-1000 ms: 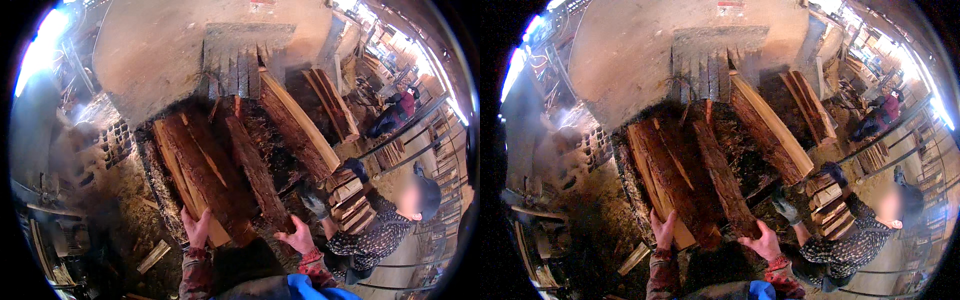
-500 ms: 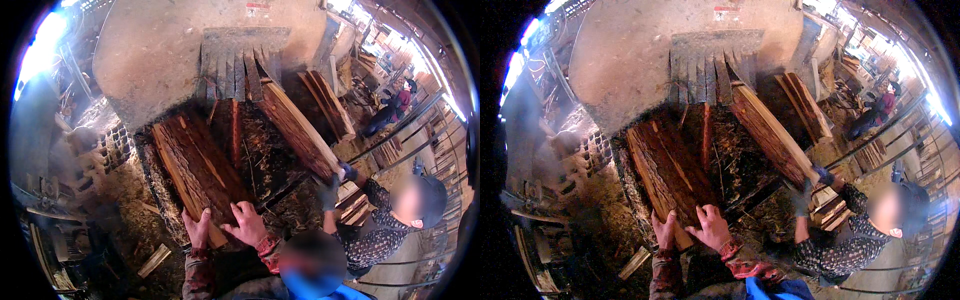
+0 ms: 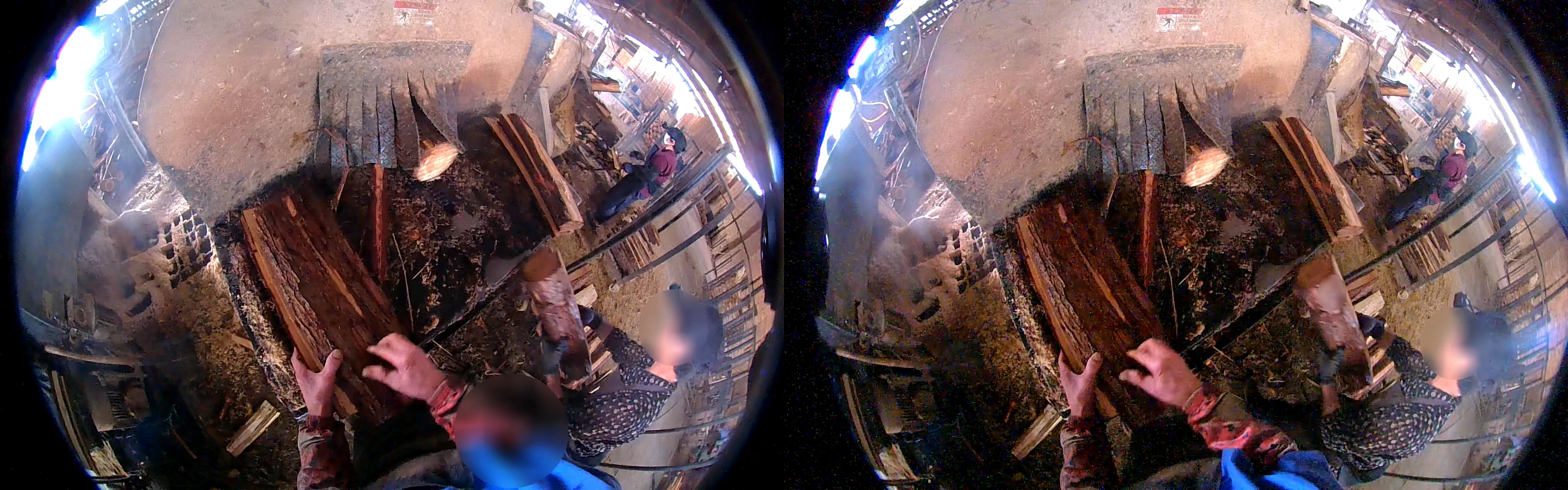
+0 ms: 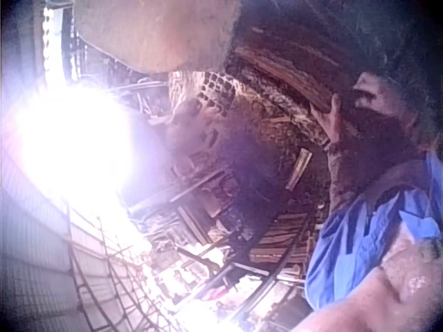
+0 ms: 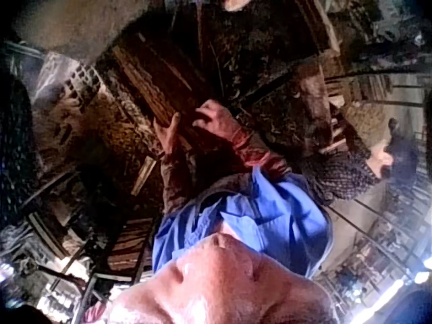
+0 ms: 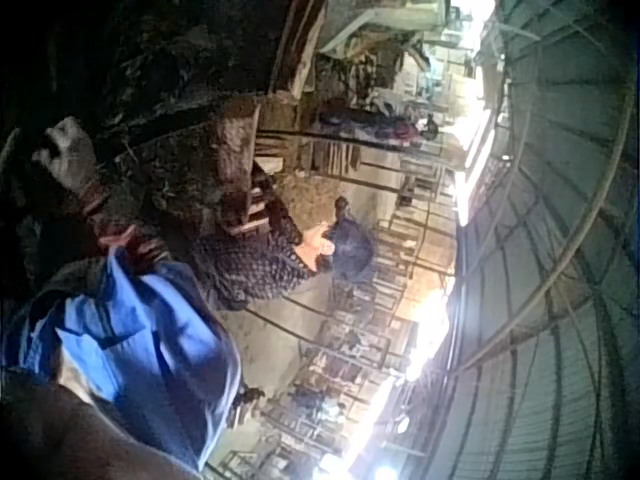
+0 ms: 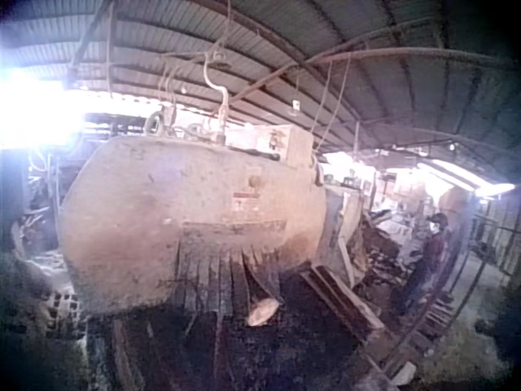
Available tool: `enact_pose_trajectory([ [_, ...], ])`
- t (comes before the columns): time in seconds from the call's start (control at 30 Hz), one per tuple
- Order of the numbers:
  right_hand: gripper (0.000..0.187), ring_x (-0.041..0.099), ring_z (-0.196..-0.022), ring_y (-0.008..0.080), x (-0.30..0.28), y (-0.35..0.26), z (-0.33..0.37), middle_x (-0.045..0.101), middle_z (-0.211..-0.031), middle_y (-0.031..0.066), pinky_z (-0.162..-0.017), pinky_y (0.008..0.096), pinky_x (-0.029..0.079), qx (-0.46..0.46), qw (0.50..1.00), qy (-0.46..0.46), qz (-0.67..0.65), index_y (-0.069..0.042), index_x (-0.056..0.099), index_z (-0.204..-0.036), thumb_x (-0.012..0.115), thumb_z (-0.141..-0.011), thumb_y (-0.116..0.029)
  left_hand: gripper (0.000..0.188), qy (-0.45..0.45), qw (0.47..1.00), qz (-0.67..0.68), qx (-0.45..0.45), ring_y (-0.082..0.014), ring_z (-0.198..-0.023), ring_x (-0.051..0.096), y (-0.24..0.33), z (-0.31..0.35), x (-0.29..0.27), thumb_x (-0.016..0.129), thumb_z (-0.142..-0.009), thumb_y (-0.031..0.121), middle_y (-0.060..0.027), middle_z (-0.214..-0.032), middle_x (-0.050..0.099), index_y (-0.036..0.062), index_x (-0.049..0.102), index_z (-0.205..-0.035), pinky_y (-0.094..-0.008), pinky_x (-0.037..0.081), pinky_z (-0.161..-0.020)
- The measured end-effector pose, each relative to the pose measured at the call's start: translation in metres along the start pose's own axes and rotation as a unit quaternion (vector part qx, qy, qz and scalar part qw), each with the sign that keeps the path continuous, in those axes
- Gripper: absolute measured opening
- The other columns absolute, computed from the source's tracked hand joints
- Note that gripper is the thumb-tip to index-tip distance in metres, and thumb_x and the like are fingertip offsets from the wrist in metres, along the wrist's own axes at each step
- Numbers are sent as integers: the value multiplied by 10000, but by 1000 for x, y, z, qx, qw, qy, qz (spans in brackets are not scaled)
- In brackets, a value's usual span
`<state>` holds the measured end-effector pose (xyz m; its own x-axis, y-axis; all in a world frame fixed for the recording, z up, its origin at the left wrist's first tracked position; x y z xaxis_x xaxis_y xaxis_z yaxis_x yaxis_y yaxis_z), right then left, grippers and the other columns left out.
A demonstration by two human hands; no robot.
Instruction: The person picks up planks of wood from a pile and stacks them onto a metal rack. They also use a long metal bar to move a cart and handle wood pieces near a machine. The person works alongside other individuals in a wood processing facility.
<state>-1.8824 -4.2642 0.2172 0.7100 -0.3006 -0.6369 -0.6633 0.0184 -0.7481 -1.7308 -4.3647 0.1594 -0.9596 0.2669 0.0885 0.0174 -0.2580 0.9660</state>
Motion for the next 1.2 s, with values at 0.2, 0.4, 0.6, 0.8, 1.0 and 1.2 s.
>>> enact_pose_trajectory([
  [0.2,247,619,-692,234,-100,70,-70,624,-783,128,-653,334,497,87,975,176,106,-5,644,-941,662,-781,-192,734,18,1000,-16,20,-186,-999,527,-4,-1,0,757,-707,146,-106,-1153,515,-23,344,-1290,-303,431,-876],
  [0.4,234,603,-701,176,-182,168,-151,631,-790,114,-624,297,471,52,960,256,105,-3,648,-941,655,-808,-196,758,28,1000,-3,-8,-186,-1003,526,-18,-5,-1,772,-684,155,-99,-1144,520,-26,348,-1286,-302,429,-878],
  [0.6,249,612,-805,297,-215,160,-205,619,-878,148,-718,376,491,-25,918,285,273,-26,652,-933,665,-762,-206,742,57,998,-1,-14,-179,-979,539,-8,0,0,761,-679,148,-86,-1130,526,-17,356,-1278,-299,442,-856],
  [0.8,635,514,-1026,388,-235,197,-227,570,-1042,229,-871,446,426,120,911,205,338,28,560,-1112,650,-738,-477,754,33,999,17,-16,-183,-980,545,-4,-1,3,756,-680,143,-91,-1123,537,-14,344,-1292,-299,442,-857],
  [1.0,657,581,-924,242,-245,197,-240,600,-1031,176,-801,361,463,135,983,117,38,42,543,-1133,663,-759,-485,762,52,998,-13,-16,-180,-984,543,-12,-1,-2,769,-685,174,-83,-1126,537,-3,346,-1295,-301,441,-858],
  [1.2,451,588,-737,130,-267,220,-229,643,-848,43,-650,306,471,208,975,72,6,-8,653,-989,696,-762,-395,759,52,998,-25,-11,-174,-981,542,-8,1,-1,779,-692,209,-73,-1124,539,-4,360,-1287,-298,441,-853],
])
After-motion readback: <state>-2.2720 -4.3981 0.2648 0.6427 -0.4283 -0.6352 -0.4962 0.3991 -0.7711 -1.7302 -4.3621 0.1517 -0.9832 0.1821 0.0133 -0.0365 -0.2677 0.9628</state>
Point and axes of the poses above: each hand's wrist, its own z-axis away from the middle knuckle, its own x-axis out of the palm, y = z × x, the point moved 2 cm from there along -z, towards the middle knuckle
